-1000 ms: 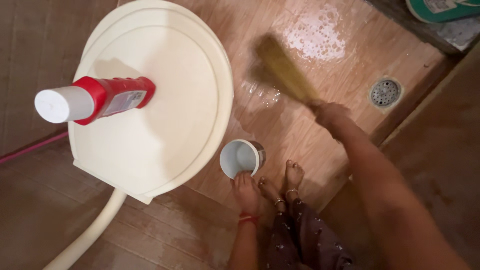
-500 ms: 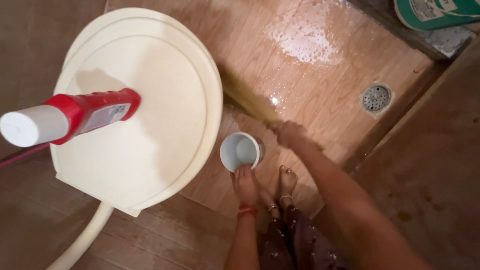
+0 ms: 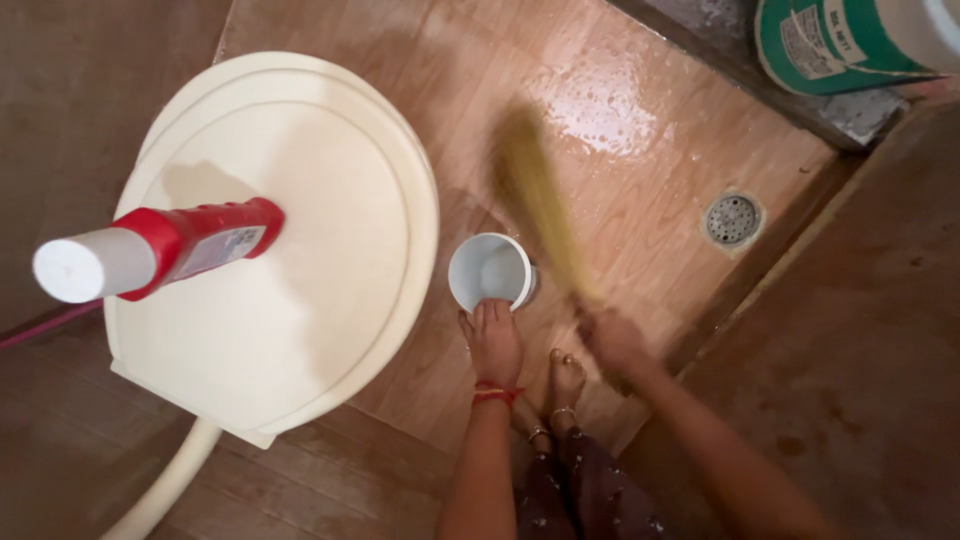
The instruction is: The person sweeps the bathroom floor by hand using a small broom, repeatedly pouring water from a small container onto the floor while sweeping the surface.
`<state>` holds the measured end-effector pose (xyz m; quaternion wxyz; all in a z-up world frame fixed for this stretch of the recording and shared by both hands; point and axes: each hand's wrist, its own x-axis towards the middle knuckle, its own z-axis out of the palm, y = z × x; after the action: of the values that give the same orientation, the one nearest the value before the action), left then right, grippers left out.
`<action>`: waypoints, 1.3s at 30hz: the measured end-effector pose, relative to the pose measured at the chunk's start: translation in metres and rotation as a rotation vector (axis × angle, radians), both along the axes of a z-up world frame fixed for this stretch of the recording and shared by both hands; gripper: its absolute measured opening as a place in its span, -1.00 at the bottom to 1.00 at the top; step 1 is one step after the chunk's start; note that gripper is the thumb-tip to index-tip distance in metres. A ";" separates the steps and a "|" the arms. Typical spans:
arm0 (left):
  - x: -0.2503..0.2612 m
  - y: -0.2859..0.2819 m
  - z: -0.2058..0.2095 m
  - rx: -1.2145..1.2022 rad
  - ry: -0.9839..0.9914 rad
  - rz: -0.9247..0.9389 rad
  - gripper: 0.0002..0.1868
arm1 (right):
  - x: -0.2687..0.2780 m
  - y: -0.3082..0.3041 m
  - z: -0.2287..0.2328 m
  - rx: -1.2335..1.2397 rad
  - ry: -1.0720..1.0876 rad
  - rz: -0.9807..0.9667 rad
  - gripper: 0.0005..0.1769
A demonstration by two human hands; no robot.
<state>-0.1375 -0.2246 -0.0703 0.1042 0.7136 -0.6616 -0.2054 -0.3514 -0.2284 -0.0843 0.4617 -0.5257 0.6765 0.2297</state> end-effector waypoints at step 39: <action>-0.023 -0.012 -0.022 -0.048 -0.066 0.063 -0.88 | -0.009 -0.071 0.004 0.065 0.039 -0.021 -0.34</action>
<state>-0.1604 -0.2371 -0.0924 0.1061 0.7377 -0.6466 -0.1625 -0.3608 -0.2996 -0.0800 0.4679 -0.4986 0.6830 0.2570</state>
